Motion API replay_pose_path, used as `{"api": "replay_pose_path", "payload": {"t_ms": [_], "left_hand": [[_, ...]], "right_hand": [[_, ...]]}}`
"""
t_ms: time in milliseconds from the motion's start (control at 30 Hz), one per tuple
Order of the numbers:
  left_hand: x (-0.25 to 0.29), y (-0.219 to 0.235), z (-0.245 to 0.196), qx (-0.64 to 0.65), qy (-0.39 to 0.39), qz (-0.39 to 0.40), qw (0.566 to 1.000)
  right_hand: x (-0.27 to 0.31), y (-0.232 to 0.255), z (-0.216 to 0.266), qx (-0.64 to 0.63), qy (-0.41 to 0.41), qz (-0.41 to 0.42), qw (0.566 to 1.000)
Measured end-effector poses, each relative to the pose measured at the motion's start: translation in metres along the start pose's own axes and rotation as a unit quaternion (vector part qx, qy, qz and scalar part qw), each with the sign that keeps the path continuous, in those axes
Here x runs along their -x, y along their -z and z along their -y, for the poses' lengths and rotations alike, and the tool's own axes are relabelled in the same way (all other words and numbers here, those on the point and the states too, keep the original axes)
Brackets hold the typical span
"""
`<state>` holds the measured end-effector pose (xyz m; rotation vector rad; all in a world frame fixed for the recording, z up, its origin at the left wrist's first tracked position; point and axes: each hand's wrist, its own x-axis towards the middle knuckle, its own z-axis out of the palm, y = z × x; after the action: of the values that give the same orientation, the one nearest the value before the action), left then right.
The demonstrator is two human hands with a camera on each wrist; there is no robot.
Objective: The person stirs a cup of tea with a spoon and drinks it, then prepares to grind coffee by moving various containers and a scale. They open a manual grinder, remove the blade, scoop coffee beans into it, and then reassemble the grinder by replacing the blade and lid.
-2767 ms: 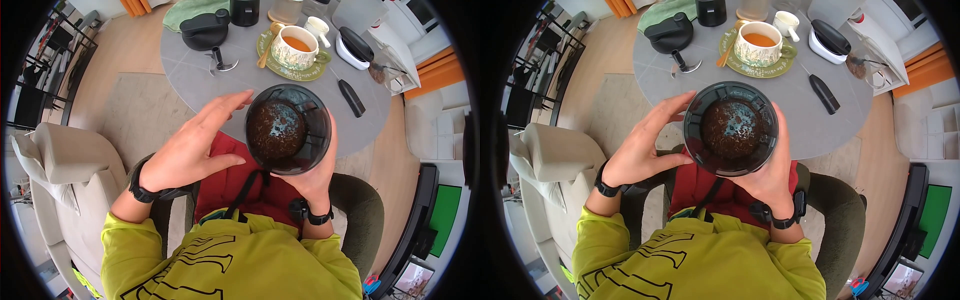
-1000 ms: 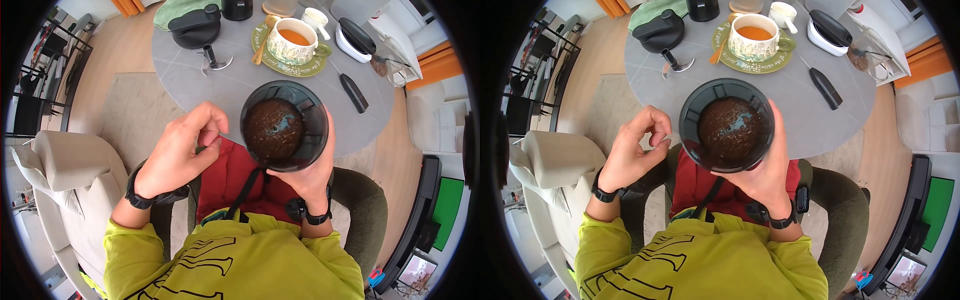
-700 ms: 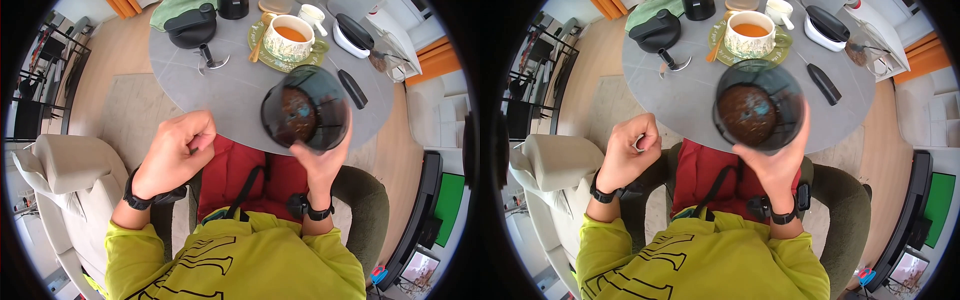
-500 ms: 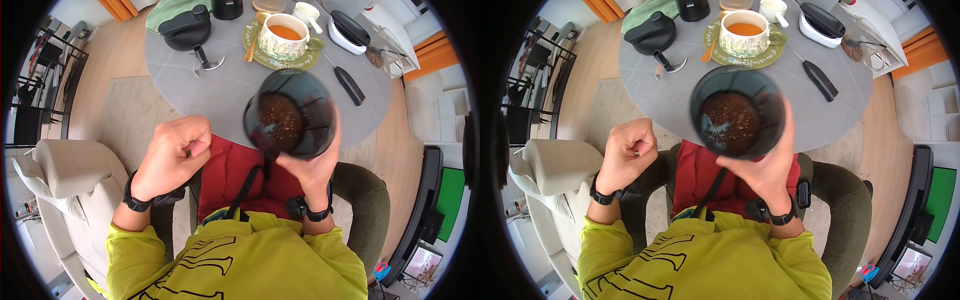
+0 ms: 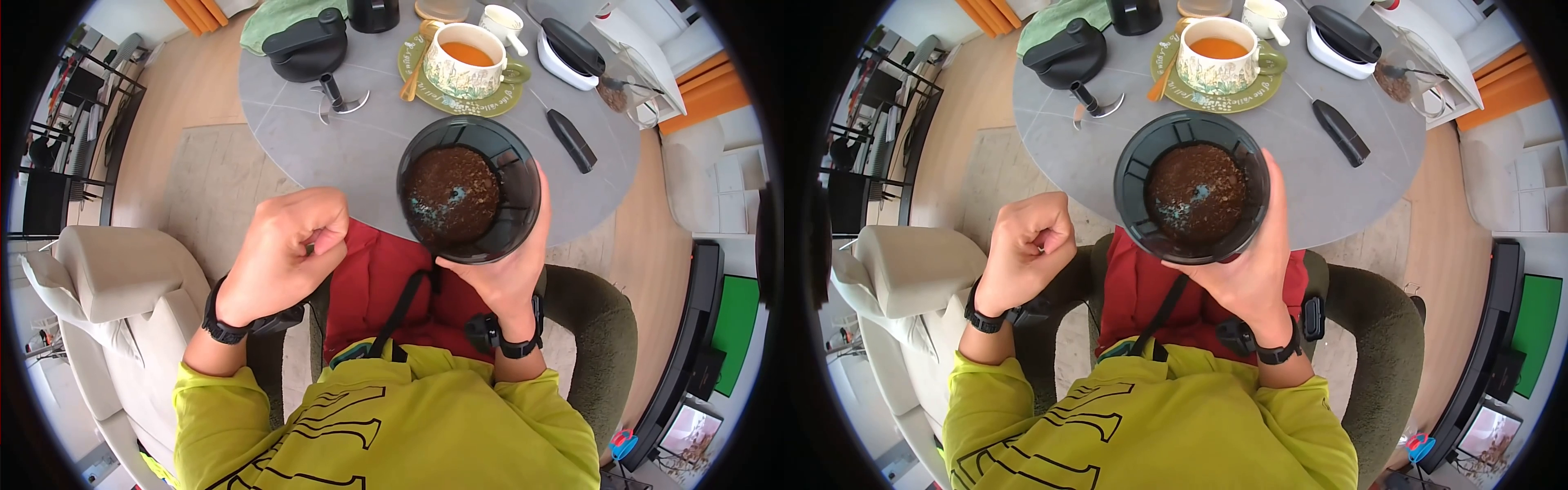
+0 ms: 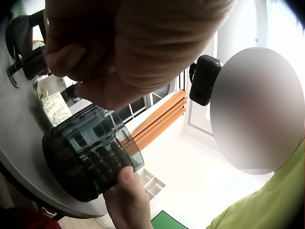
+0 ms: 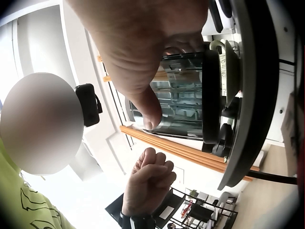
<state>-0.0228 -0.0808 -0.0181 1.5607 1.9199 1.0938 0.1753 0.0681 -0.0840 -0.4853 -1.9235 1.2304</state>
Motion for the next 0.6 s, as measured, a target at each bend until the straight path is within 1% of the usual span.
{"api": "replay_pose_path", "payload": {"t_ms": [133, 200, 233, 267, 300, 333, 367, 433, 467, 500, 567, 600], "left_hand": [[0.0, 0.0, 0.0, -0.004, -0.004, 0.0, 1.0], [0.0, 0.0, -0.001, 0.0, -0.007, 0.002, 1.0], [0.0, 0.0, -0.002, 0.002, -0.008, 0.004, 1.0], [0.001, 0.0, -0.002, 0.002, -0.007, 0.004, 1.0], [0.001, 0.0, -0.001, 0.004, -0.005, 0.002, 1.0], [0.002, 0.0, -0.001, 0.006, -0.004, 0.0, 1.0], [0.001, -0.001, 0.0, 0.005, -0.005, -0.001, 1.0], [-0.001, -0.002, 0.0, 0.003, -0.013, 0.01, 1.0], [-0.002, -0.002, -0.001, 0.004, -0.014, 0.012, 1.0], [-0.001, -0.001, -0.002, 0.001, -0.008, 0.011, 1.0], [0.001, 0.001, -0.002, -0.004, 0.003, 0.004, 1.0], [0.001, 0.001, 0.0, -0.006, -0.004, 0.006, 1.0]], "right_hand": [[-0.001, 0.002, -0.002, 0.029, -0.008, -0.016, 0.999], [-0.002, 0.002, -0.002, 0.028, 0.042, -0.014, 0.999], [-0.003, 0.002, -0.004, 0.028, 0.042, -0.015, 0.999], [-0.005, 0.005, -0.008, -0.025, 0.003, -0.093, 0.995], [-0.007, 0.008, -0.011, -0.079, -0.036, -0.168, 0.982], [-0.007, 0.014, -0.013, 0.041, 0.032, -0.13, 0.99], [-0.006, 0.011, -0.009, 0.016, 0.048, -0.064, 0.997], [-0.002, 0.004, 0.006, 0.097, 0.042, 0.018, 0.994], [-0.001, 0.001, 0.002, 0.065, 0.043, 0.008, 0.997], [-0.002, -0.001, 0.001, 0.065, 0.044, 0.01, 0.997], [-0.005, -0.005, -0.001, 0.022, 0.043, -0.035, 0.998], [-0.005, -0.007, 0.0, 0.019, 0.042, -0.034, 0.998]]}}
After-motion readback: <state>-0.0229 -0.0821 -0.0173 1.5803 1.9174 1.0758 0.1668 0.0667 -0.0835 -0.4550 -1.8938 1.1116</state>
